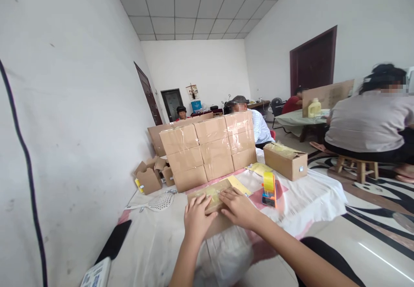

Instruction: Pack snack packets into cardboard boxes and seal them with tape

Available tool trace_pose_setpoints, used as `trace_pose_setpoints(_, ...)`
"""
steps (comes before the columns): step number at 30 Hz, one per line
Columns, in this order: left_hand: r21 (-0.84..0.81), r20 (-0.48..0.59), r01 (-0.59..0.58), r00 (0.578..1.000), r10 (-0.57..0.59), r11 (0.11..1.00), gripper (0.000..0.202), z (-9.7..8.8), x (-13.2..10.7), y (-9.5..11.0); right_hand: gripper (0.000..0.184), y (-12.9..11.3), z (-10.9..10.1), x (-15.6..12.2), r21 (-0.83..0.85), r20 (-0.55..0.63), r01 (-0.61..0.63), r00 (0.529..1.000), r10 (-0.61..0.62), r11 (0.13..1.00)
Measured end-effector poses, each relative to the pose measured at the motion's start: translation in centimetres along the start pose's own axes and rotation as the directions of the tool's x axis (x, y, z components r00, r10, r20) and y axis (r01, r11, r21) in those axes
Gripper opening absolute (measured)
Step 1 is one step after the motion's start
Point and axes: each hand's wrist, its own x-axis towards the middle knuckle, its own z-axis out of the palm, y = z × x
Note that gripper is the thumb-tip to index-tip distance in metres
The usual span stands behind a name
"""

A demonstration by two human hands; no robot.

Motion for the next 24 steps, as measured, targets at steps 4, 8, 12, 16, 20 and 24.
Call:
trace_pose_setpoints(4,-0.002,-0.014,-0.017,1.0,0.017,1.0,0.055,-0.1,-0.2,0.0,0.041,-0.1,-1.3,-1.0,0.052,0.011,0.001,1.0,-0.002,0.999)
trace_pose_setpoints(8,0.015,-0.026,-0.036,0.999,0.037,0.999,0.055,-0.1,-0.3,0.0,0.038,0.2,-2.8,-2.3,0.117,0.02,0.015,1.0,-0.017,0.993)
trace_pose_setpoints(12,0.037,-0.035,-0.055,0.998,0.056,0.998,0.054,-0.1,-0.3,-0.1,0.033,0.9,-3.9,-3.1,0.125,-0.016,0.044,0.999,-0.043,0.991)
trace_pose_setpoints(16,0.066,-0.029,-0.061,0.998,0.063,0.996,0.055,0.0,-0.1,-0.2,0.033,1.7,-3.8,-3.3,0.116,-0.037,0.041,0.999,-0.037,0.992)
trace_pose_setpoints(20,0.09,-0.028,-0.073,0.997,0.075,0.993,0.055,0.1,0.0,-0.3,0.034,2.3,-3.3,-3.3,0.122,-0.041,0.035,0.999,-0.03,0.992)
trace_pose_setpoints(24,0.093,-0.037,-0.079,0.996,0.083,0.993,0.053,0.1,-0.1,-0.3,0.034,2.6,-2.7,-3.1,0.124,-0.063,0.034,0.998,-0.027,0.992)
